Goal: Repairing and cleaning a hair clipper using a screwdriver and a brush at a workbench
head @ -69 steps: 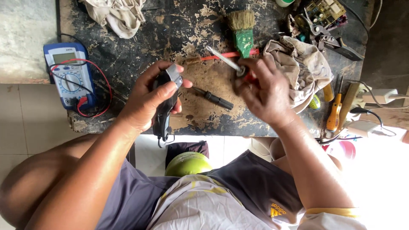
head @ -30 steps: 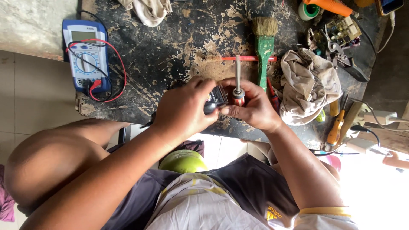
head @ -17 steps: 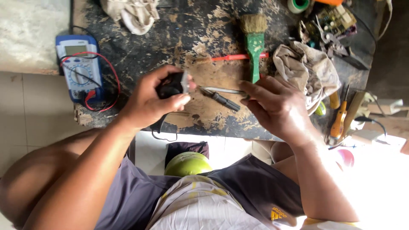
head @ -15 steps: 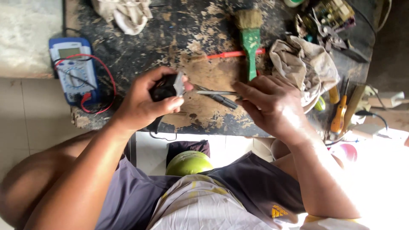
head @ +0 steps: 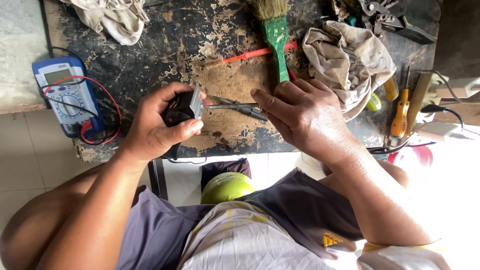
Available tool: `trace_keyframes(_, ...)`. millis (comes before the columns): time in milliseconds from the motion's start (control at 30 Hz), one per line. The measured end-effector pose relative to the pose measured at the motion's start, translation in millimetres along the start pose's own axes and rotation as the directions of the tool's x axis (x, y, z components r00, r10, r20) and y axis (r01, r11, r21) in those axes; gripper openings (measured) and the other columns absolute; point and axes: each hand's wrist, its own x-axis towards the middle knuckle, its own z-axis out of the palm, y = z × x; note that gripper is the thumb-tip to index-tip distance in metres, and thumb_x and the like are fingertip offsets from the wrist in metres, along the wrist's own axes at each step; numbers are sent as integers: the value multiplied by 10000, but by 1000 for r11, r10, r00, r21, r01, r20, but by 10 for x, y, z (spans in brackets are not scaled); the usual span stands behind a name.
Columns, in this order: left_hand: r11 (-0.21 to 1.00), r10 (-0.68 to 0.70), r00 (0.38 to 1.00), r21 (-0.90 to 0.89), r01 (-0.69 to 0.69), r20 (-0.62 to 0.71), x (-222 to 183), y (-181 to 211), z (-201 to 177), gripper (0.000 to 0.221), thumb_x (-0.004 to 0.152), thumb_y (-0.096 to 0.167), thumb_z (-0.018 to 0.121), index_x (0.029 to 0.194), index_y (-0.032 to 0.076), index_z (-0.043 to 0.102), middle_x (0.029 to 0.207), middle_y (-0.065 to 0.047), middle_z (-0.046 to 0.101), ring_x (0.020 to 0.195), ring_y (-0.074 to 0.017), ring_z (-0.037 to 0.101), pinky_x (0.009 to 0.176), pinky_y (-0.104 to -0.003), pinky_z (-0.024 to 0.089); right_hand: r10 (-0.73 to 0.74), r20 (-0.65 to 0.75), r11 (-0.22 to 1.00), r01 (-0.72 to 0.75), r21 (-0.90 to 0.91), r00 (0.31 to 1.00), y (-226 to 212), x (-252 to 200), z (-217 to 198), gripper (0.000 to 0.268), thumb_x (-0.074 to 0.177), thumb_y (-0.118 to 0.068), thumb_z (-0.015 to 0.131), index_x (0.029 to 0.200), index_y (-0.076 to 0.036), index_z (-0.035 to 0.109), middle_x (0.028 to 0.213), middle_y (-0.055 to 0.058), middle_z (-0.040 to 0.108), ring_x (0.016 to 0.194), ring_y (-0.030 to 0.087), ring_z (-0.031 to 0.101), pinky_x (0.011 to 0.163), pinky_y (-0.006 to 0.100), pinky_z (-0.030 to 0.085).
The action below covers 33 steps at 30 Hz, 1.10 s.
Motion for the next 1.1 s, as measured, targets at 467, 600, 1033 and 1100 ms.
trace_keyframes(467,982,23,1000,188,-24,6,-7,34,-41,383,849,322,745,1154,102,673,1025,17,675,884,-74,557,808,-211,445,5,-21,994,-7,-110,1000,-54,5,37,220,1087,-201,671,1306,-184,694,921,24,580,797,282,620,632,399,460)
trace_keyframes(600,989,-20,1000,143,21,-13,-11,39,-51,384,829,316,759,1137,107,663,1036,14,661,871,-70,537,769,-206,433,-37,-144,968,0,-251,989,-142,60,27,124,1092,-135,721,1213,-134,697,926,41,620,734,240,556,620,364,415)
trace_keyframes(1033,982,-26,1000,188,25,5,-20,16,-97,391,833,331,762,1131,100,660,1086,0,685,955,-77,587,863,-212,481,-19,7,985,20,-173,1000,-165,-24,170,266,1097,-277,663,1254,-63,658,804,36,521,681,242,553,609,360,463)
trace_keyframes(1100,978,-38,999,205,37,-1,-12,29,-81,376,834,311,762,1131,101,666,1070,7,681,950,-70,584,860,-206,477,-9,41,987,15,-161,999,-146,-49,217,293,1093,-302,643,1273,-71,641,831,42,545,700,252,570,621,371,466)
